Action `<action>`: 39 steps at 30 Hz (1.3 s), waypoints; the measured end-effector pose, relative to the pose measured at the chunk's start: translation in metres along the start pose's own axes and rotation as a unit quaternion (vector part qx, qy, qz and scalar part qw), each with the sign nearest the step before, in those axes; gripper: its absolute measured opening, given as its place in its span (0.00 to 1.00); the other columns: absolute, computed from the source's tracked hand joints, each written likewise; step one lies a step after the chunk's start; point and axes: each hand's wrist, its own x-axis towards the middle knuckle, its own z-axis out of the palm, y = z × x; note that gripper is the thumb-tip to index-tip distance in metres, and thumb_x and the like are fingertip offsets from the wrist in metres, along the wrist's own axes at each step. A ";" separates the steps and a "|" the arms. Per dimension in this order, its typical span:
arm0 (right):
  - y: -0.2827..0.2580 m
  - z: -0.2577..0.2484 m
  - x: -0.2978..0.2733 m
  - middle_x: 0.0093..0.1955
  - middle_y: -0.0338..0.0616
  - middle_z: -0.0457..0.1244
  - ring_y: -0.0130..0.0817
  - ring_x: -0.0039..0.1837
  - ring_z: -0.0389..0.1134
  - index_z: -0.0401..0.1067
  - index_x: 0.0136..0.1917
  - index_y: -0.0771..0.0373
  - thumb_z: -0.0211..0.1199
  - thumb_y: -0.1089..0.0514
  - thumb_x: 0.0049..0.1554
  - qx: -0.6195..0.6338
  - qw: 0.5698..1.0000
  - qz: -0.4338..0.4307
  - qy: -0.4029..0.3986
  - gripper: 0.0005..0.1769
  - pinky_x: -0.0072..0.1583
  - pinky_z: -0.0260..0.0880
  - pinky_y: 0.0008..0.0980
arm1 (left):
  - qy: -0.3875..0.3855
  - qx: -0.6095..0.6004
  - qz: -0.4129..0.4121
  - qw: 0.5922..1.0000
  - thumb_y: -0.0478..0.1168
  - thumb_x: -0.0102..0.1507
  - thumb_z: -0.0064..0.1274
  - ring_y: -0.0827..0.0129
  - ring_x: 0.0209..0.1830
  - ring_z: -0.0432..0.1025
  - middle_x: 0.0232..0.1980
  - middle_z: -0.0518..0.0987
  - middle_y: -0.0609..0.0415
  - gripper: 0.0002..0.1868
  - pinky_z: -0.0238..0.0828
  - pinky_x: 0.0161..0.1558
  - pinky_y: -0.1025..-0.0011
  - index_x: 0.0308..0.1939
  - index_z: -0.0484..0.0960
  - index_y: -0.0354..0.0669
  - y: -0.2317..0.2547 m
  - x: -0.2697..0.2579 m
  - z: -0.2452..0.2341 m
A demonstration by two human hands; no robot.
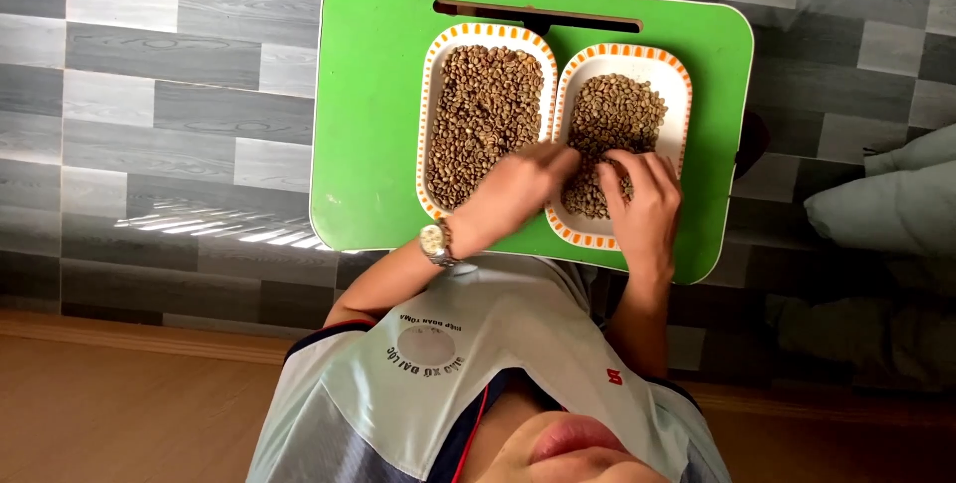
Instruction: The person sorts green coffee beans by hand, transferring them from one bowl to another in several passes, sifting through them to identify and remove defects.
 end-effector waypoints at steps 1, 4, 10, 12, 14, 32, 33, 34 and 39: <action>0.001 0.002 -0.001 0.43 0.47 0.65 0.41 0.47 0.69 0.78 0.53 0.68 0.66 0.63 0.66 0.004 1.000 0.002 -0.009 0.06 0.54 0.70 0.39 | 0.004 0.059 -0.023 0.998 0.34 0.65 0.52 0.60 0.33 0.83 0.34 0.84 0.52 0.07 0.83 0.37 0.64 0.47 0.79 0.47 -0.009 -0.006 0.011; -0.025 -0.009 0.011 0.42 0.48 0.65 0.41 0.47 0.68 0.77 0.53 0.68 0.66 0.63 0.65 0.027 1.000 -0.002 -0.016 0.05 0.54 0.69 0.39 | 0.010 0.053 -0.080 0.995 0.35 0.67 0.51 0.55 0.30 0.82 0.33 0.83 0.49 0.06 0.82 0.35 0.61 0.47 0.78 0.47 -0.036 -0.016 -0.010; -0.024 0.014 0.018 0.41 0.42 0.64 0.42 0.46 0.68 0.77 0.52 0.59 0.71 0.57 0.60 0.028 0.995 -0.092 0.021 0.08 0.49 0.71 0.39 | 0.043 0.130 -0.134 0.982 0.47 0.62 0.64 0.57 0.29 0.81 0.29 0.80 0.53 0.13 0.79 0.31 0.63 0.36 0.75 0.48 -0.088 -0.039 -0.013; -0.010 0.044 0.012 0.41 0.42 0.65 0.41 0.46 0.69 0.78 0.51 0.58 0.70 0.56 0.60 0.020 0.994 -0.106 0.025 0.08 0.48 0.72 0.38 | 0.039 0.137 -0.135 0.981 0.49 0.63 0.64 0.59 0.30 0.80 0.29 0.80 0.55 0.14 0.79 0.32 0.65 0.35 0.75 0.48 -0.093 -0.041 -0.014; -0.011 0.062 0.011 0.41 0.41 0.65 0.40 0.46 0.69 0.78 0.51 0.57 0.70 0.54 0.60 0.016 0.992 -0.123 0.026 0.08 0.47 0.72 0.37 | 0.036 0.146 -0.142 0.978 0.51 0.64 0.63 0.61 0.31 0.80 0.30 0.80 0.56 0.16 0.79 0.34 0.66 0.35 0.75 0.48 -0.091 -0.043 -0.020; -0.082 0.067 0.058 0.50 0.43 0.64 0.35 0.54 0.62 0.75 0.60 0.60 0.63 0.59 0.63 -0.111 0.965 -0.116 -0.206 0.12 0.55 0.67 0.37 | -0.104 0.111 -0.188 0.970 0.43 0.70 0.53 0.58 0.51 0.78 0.46 0.74 0.53 0.07 0.81 0.45 0.57 0.48 0.78 0.46 -0.059 -0.050 -0.032; -0.081 0.070 0.057 0.49 0.43 0.63 0.34 0.53 0.62 0.75 0.58 0.60 0.63 0.60 0.62 -0.111 0.966 -0.124 -0.198 0.10 0.53 0.67 0.36 | -0.097 0.106 -0.182 0.973 0.43 0.69 0.53 0.59 0.51 0.77 0.45 0.73 0.55 0.06 0.80 0.45 0.58 0.48 0.78 0.47 -0.060 -0.052 -0.031; -0.080 0.072 0.056 0.48 0.42 0.62 0.34 0.53 0.61 0.76 0.55 0.60 0.64 0.60 0.62 -0.110 0.966 -0.132 -0.191 0.08 0.52 0.66 0.35 | -0.090 0.101 -0.177 0.975 0.42 0.69 0.54 0.60 0.50 0.77 0.44 0.72 0.56 0.06 0.80 0.45 0.59 0.48 0.78 0.48 -0.061 -0.053 -0.030; -0.075 0.079 0.053 0.47 0.42 0.62 0.34 0.52 0.61 0.75 0.52 0.61 0.63 0.61 0.62 -0.109 0.965 -0.147 -0.188 0.05 0.51 0.66 0.36 | -0.077 0.087 -0.174 0.978 0.40 0.69 0.53 0.63 0.50 0.76 0.43 0.71 0.57 0.05 0.79 0.45 0.61 0.48 0.79 0.49 -0.063 -0.058 -0.025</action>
